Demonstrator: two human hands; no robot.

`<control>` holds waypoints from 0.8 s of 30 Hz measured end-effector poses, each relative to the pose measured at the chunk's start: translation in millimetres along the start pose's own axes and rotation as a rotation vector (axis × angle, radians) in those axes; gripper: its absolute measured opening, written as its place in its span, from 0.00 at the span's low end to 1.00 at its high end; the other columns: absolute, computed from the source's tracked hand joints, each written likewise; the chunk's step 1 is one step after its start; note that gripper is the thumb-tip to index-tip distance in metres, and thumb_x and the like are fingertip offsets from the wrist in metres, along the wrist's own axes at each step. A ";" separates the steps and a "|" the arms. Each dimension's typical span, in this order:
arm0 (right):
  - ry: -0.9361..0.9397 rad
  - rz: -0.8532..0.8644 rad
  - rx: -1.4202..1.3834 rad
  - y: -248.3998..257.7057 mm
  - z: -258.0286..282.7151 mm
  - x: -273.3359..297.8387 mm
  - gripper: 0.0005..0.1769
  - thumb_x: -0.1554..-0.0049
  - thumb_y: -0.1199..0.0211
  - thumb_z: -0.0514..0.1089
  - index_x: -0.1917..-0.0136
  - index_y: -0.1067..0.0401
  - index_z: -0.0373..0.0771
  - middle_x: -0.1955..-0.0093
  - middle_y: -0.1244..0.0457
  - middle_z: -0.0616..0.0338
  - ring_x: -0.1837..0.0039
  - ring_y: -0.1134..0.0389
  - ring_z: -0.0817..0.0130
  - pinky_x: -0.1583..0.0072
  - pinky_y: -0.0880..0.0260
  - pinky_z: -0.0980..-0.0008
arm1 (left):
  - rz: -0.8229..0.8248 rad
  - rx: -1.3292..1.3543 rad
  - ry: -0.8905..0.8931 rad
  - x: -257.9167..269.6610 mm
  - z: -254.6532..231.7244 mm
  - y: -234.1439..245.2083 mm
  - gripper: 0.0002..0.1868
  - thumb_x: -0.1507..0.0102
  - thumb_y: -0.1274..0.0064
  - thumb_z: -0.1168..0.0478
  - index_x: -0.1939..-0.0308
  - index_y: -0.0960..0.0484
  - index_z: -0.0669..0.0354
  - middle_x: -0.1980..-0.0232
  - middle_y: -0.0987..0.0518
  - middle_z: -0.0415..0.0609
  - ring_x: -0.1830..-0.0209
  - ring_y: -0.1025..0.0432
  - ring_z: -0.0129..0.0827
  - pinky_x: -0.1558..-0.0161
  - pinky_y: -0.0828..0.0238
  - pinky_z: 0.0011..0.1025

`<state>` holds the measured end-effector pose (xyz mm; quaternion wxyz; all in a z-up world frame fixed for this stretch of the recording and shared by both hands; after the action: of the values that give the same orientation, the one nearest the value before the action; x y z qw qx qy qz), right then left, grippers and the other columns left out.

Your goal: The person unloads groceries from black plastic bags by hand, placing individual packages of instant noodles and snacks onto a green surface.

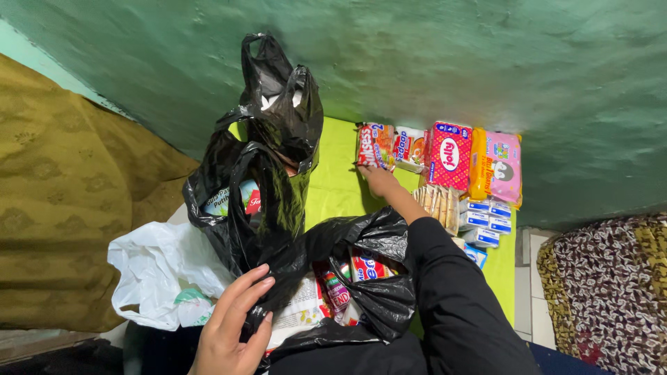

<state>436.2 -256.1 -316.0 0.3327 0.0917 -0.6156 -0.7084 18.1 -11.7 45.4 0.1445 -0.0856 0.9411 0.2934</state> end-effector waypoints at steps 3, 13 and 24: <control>0.063 -0.091 -0.009 3.2 -8.8 -4.9 0.44 0.47 0.48 0.30 0.19 0.50 0.44 0.25 0.44 0.49 0.32 0.36 0.47 0.34 0.35 0.53 | -0.020 -0.013 -0.025 -0.3 1.0 0.6 0.30 0.47 0.41 0.73 0.39 0.23 0.61 0.32 0.26 0.58 0.31 0.29 0.48 0.33 0.34 0.39; -0.021 0.000 -0.213 57.5 -14.9 5.3 0.23 0.41 0.38 0.41 0.32 0.28 0.39 0.40 0.32 0.39 0.38 0.30 0.47 0.33 0.35 0.56 | -0.111 -0.243 -0.465 -11.1 -44.5 12.8 0.32 0.47 0.35 0.58 0.41 0.25 0.59 0.38 0.28 0.58 0.36 0.32 0.55 0.33 0.38 0.50; 0.659 -0.066 -0.742 282.3 200.3 306.4 0.11 0.38 0.39 0.34 0.41 0.26 0.36 0.43 0.30 0.56 0.39 0.28 0.65 0.37 0.29 0.67 | 0.402 -0.107 -0.200 0.2 -36.1 -30.6 0.21 0.41 0.52 0.70 0.43 0.25 0.69 0.47 0.20 0.61 0.48 0.25 0.53 0.49 0.28 0.43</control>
<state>195.9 -278.5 78.3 0.4973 0.2057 -0.1807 -0.8232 17.4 -57.5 57.5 0.1707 0.1257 0.9033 0.3729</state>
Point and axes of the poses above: each hand's wrist, its own x-axis away from the middle knuckle, its own y-axis out of the back of the hand, z = x × y, the point moved 2 cm from there along -x, towards the middle knuckle
